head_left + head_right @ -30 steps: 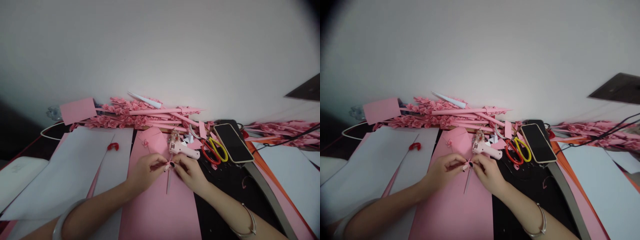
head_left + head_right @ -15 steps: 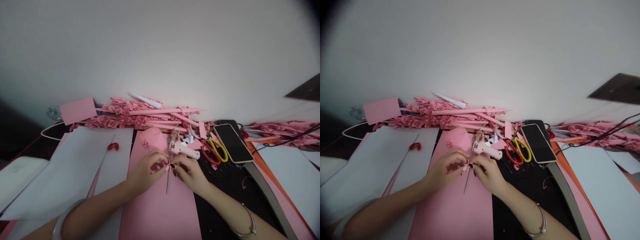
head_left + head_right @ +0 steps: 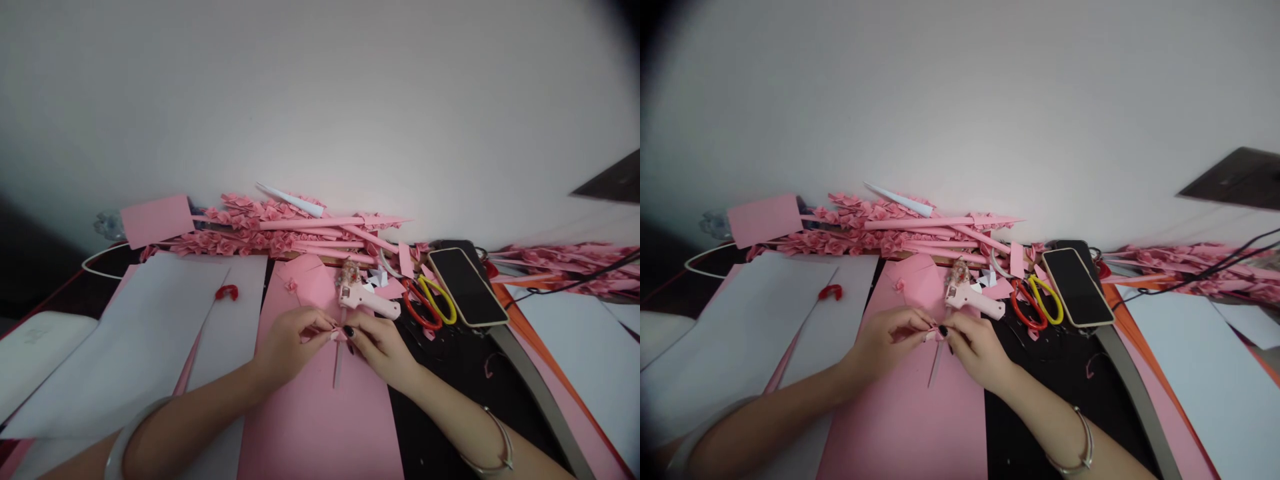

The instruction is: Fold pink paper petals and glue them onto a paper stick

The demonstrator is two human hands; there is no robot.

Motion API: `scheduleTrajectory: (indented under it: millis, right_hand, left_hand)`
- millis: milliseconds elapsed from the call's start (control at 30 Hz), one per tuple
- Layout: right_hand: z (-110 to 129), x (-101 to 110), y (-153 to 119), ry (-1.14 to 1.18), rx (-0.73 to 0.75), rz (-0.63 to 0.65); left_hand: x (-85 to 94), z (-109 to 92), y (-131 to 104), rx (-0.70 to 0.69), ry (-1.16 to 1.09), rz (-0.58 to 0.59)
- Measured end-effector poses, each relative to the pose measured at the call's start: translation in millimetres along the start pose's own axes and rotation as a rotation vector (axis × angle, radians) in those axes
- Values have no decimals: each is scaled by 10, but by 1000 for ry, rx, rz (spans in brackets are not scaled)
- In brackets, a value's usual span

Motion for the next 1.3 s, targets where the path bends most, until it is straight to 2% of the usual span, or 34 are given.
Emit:
scheduleTrajectory:
  millis: [367,733,1133,1300]
  right_hand:
    - [20,-35,-12,-30,27,39]
    - [53,-103,-7,-61,114,115]
    - [18,-63,-1,-55,64,49]
    - [-4,-60,-5,-34,28,36]
  left_hand:
    - [38,79,25,88,12,-36]
    - [-37,-151,-83,-179,318,-44]
    - [-35,-9,23,-50,140,17]
    - [-38,-27,19,-55,161,10]
Point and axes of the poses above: each hand's wrist, its own y-axis towards the middle knuckle, its own x-axis out of the back of the hand, z = x × y, the point moved 9 cm from there along y, towards the middle knuckle, and after that the axes turned 15 degrees about x, right-handed, at the moved point
